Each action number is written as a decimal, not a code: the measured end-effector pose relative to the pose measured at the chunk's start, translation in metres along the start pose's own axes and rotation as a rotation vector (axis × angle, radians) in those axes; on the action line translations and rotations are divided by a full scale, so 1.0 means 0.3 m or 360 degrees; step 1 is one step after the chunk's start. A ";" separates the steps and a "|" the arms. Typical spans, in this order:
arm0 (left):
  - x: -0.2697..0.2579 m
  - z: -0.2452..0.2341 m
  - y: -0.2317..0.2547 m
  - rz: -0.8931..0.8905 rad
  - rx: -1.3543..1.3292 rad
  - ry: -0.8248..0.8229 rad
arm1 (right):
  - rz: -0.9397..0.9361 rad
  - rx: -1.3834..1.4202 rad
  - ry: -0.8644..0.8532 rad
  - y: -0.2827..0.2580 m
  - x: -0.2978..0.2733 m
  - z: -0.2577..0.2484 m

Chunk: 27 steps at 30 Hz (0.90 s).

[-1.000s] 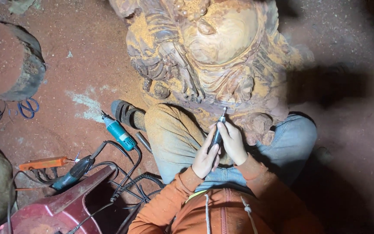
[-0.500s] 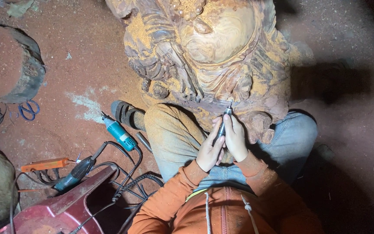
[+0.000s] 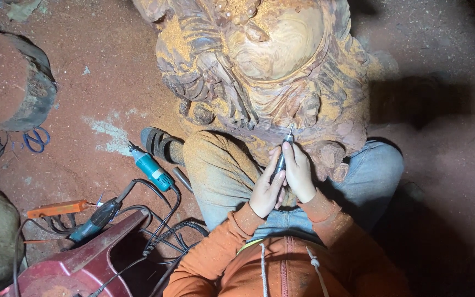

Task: Using a handheld rotary tool to carve intricate details into a large wooden statue.

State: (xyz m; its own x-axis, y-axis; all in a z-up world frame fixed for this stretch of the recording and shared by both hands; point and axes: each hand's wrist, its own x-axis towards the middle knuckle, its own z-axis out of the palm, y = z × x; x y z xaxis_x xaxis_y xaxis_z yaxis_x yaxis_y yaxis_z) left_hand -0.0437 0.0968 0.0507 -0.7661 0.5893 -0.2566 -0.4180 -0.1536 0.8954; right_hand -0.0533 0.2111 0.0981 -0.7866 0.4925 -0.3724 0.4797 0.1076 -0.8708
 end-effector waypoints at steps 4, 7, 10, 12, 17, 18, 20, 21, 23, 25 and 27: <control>-0.004 0.008 0.004 0.0001 -0.0011 0.0036 | -0.0007 -0.0029 -0.0018 -0.004 -0.002 -0.003; 0.005 0.009 -0.003 0.0019 -0.0032 0.0003 | 0.0005 0.0000 -0.0002 -0.029 -0.009 -0.008; 0.007 0.008 -0.005 0.0009 -0.0027 -0.0005 | 0.0031 0.0006 -0.0001 -0.017 -0.001 -0.009; 0.001 0.012 -0.006 0.0018 -0.0037 0.0028 | 0.0030 -0.0036 -0.0033 -0.010 -0.003 -0.010; -0.024 0.022 -0.016 0.0011 -0.0077 0.0083 | 0.0044 -0.0091 -0.0063 0.046 -0.003 -0.010; -0.029 0.024 -0.021 0.0015 -0.0085 0.0095 | 0.0036 -0.0129 -0.0090 0.064 -0.003 -0.013; -0.030 0.019 -0.043 0.0008 -0.0093 0.0086 | 0.0030 -0.0127 -0.0088 0.055 -0.010 -0.016; -0.031 0.015 -0.054 0.0001 -0.0102 0.0077 | 0.0026 -0.0124 -0.0085 0.050 -0.014 -0.016; -0.026 0.015 -0.052 0.0001 -0.0103 0.0059 | 0.0013 -0.0108 -0.0063 0.092 0.001 -0.015; -0.024 0.016 -0.049 0.0004 -0.0103 0.0045 | -0.0003 -0.0091 -0.0044 0.114 0.010 -0.014; -0.022 0.020 -0.045 0.0011 -0.0106 0.0031 | -0.0022 -0.0112 -0.0037 0.116 0.012 -0.014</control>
State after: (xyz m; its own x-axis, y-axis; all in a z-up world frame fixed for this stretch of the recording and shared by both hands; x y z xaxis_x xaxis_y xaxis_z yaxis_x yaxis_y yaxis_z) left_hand -0.0300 0.0998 0.0424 -0.7782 0.5726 -0.2578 -0.4437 -0.2108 0.8711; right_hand -0.0378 0.2203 0.0679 -0.8016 0.4707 -0.3686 0.4943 0.1751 -0.8515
